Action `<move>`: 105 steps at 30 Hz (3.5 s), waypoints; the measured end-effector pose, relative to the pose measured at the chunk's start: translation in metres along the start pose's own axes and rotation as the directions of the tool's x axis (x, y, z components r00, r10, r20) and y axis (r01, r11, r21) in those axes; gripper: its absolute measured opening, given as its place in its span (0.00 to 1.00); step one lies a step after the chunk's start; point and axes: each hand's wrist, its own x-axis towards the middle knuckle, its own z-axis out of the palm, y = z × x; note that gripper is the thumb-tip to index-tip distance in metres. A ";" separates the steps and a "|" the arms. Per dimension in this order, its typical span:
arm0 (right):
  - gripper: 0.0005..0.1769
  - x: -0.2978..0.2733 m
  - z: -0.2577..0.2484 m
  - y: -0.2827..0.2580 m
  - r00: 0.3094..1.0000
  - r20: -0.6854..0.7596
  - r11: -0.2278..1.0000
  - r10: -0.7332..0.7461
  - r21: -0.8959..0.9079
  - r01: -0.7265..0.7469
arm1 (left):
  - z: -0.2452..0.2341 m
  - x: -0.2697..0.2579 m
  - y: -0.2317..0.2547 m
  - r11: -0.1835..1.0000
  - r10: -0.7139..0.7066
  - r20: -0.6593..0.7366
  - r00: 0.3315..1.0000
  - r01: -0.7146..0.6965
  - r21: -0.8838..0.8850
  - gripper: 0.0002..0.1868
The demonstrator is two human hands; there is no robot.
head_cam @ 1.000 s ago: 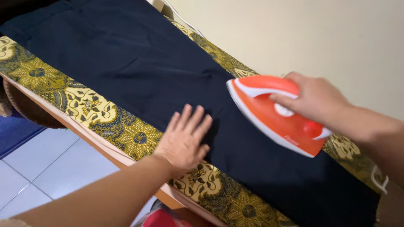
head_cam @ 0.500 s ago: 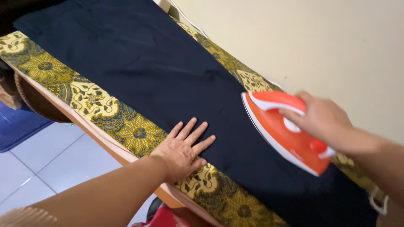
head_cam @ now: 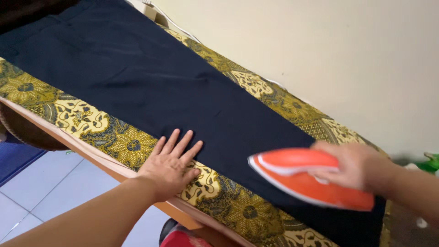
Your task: The person irons a dark blue pair of trousers laid on a patterned ironing board. They repeatedly smooth the fabric with an orange and white iron, repositioning the garment and adjusting the iron's cord as needed.
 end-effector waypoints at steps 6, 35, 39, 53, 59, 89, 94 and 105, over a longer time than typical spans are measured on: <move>0.26 -0.009 0.001 -0.013 0.975 -0.149 0.983 -0.166 0.055 0.175 | -0.004 -0.010 -0.007 0.993 -0.105 0.043 0.994 0.102 0.056 0.38; 0.25 -0.001 -0.021 -0.121 0.917 -0.177 0.933 -0.358 -0.101 0.345 | 0.047 -0.003 -0.050 0.850 -0.443 -0.388 0.808 0.241 -0.467 0.31; 0.25 -0.004 -0.020 -0.117 0.934 -0.108 0.937 -0.340 -0.124 0.327 | 0.034 0.015 -0.078 0.253 -0.835 -0.054 0.547 0.294 -0.922 0.22; 0.31 0.091 -0.072 -0.223 0.937 -0.348 0.996 -0.009 0.082 0.040 | -0.001 0.071 -0.240 -0.603 -0.735 0.526 0.427 -0.057 -0.796 0.17; 0.24 0.055 -0.067 -0.215 0.988 -0.062 0.989 -0.144 -0.046 0.141 | -0.003 0.060 -0.289 -0.538 -0.807 0.471 0.355 -0.117 -0.835 0.14; 0.27 0.007 -0.027 -0.050 0.920 -0.224 0.947 0.322 0.092 -0.309 | 0.000 0.052 -0.039 0.974 0.041 -0.574 0.818 -0.162 -0.162 0.27; 0.27 0.009 -0.050 -0.001 0.911 -0.190 0.929 0.367 0.025 -0.369 | -0.004 0.060 -0.006 0.958 -0.160 -0.458 0.874 0.025 -0.287 0.27; 0.26 0.043 -0.035 -0.019 0.965 -0.261 1.000 0.005 0.021 0.000 | 0.010 0.059 -0.016 0.920 -0.355 -0.217 0.909 0.300 -0.252 0.34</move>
